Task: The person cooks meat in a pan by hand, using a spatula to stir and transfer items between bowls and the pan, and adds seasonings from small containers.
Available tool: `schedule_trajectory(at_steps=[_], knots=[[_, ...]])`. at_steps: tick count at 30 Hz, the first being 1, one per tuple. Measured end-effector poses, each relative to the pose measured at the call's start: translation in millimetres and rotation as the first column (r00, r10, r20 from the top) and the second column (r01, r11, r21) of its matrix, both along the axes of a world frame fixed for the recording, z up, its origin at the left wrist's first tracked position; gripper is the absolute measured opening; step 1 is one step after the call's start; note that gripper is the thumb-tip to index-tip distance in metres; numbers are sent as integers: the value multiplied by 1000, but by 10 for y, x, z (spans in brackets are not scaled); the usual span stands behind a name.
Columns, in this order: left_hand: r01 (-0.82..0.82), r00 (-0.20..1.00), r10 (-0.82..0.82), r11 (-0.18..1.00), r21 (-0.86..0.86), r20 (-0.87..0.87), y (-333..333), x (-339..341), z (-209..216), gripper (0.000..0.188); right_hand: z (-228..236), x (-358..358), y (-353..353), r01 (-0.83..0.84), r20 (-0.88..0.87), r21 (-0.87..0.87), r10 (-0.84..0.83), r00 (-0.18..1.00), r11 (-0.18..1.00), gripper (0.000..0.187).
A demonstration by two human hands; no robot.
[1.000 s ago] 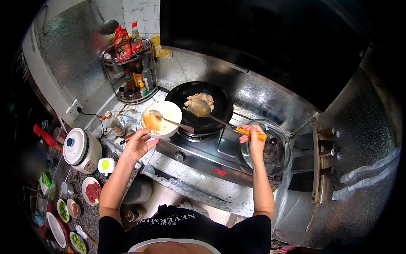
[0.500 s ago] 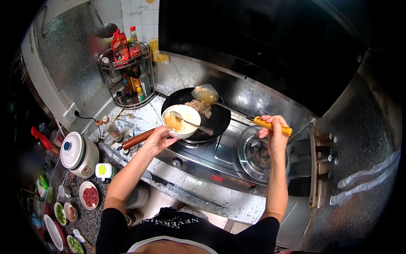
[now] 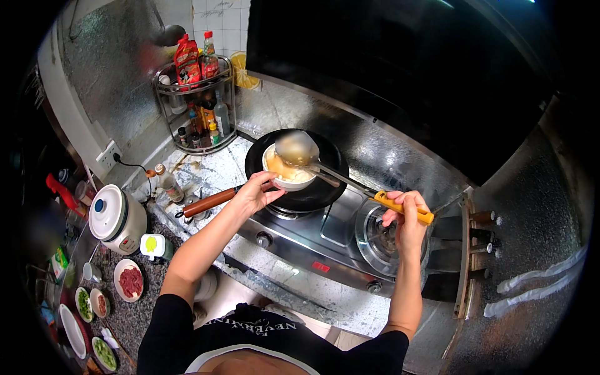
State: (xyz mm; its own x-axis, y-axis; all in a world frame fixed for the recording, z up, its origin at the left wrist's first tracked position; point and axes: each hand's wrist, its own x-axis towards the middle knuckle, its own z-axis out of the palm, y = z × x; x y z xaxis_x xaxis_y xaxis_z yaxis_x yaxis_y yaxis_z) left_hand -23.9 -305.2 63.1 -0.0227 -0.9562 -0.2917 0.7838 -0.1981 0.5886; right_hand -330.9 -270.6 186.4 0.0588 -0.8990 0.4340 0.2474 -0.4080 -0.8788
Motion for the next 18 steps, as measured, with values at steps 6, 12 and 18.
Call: schedule_trajectory(at_steps=[6,12,18], knots=[[-53,998,51,998,38,35,95,35,87,36,-32,31,20,-7,-7,-53,6,1000,999,19],[-50,998,49,998,31,31,118,86,92,36,-51,49,-13,-17,-1,-68,17,1000,998,19],[-61,998,61,998,25,-13,108,143,-4,38,-52,60,-41,18,87,11,-18,996,1000,20]])
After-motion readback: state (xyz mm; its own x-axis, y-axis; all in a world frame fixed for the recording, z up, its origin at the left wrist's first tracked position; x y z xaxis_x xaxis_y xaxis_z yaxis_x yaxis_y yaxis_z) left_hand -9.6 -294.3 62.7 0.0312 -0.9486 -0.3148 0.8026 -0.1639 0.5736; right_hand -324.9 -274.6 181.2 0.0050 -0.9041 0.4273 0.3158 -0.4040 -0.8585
